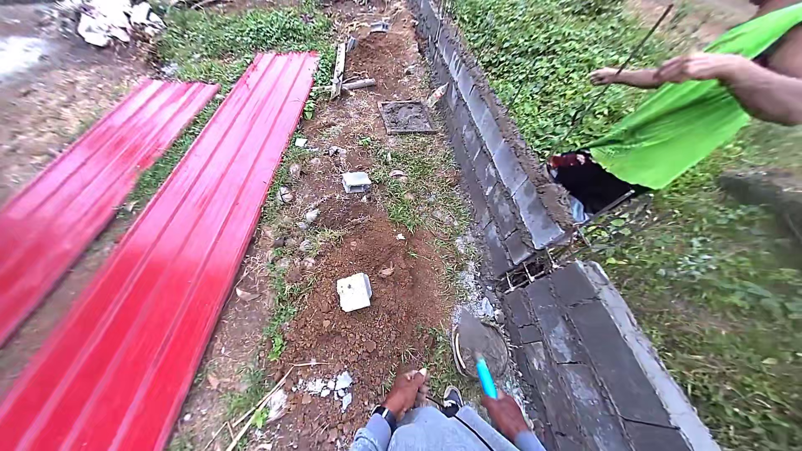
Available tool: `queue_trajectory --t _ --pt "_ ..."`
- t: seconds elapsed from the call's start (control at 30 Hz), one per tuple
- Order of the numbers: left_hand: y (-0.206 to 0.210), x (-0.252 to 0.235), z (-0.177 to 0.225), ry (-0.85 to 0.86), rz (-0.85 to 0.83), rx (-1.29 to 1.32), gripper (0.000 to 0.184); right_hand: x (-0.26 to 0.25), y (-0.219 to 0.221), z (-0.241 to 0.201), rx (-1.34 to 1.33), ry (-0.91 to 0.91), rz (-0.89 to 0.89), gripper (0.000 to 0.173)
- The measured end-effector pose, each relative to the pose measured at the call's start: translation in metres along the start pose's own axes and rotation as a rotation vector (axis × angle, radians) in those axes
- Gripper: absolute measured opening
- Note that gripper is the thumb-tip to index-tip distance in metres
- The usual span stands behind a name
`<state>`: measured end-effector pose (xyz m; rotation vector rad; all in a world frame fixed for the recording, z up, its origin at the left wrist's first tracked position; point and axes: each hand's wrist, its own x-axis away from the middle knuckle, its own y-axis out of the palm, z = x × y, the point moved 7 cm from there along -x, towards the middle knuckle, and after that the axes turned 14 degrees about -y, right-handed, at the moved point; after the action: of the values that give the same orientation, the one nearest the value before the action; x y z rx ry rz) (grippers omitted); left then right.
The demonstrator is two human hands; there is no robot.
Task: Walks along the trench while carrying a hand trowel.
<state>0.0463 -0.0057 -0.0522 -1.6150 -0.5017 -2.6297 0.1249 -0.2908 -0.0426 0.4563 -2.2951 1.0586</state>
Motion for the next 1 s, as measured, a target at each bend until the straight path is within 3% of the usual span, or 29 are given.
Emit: queue_trajectory --t 0.17,0.3,0.37,0.67,1.0 --pt "0.019 0.015 0.019 0.06 -0.049 -0.046 0.064 0.015 0.041 -0.111 0.037 -0.193 -0.173 0.042" --pt "0.019 0.038 0.038 0.216 -0.039 -0.06 0.058 0.039 0.069 -0.173 0.034 -0.332 -0.296 0.044" --pt "0.014 0.041 0.035 0.208 -0.016 -0.059 0.055 0.052 0.076 -0.19 0.042 -0.402 -0.345 0.046" --pt "0.01 0.026 -0.009 0.062 -0.138 0.102 0.052 0.06 0.115 -0.155 0.003 -0.45 -0.344 0.041" --pt "0.028 0.027 0.018 0.027 -0.172 0.106 0.049 0.056 0.089 -0.162 -0.122 -0.482 -0.26 0.04"
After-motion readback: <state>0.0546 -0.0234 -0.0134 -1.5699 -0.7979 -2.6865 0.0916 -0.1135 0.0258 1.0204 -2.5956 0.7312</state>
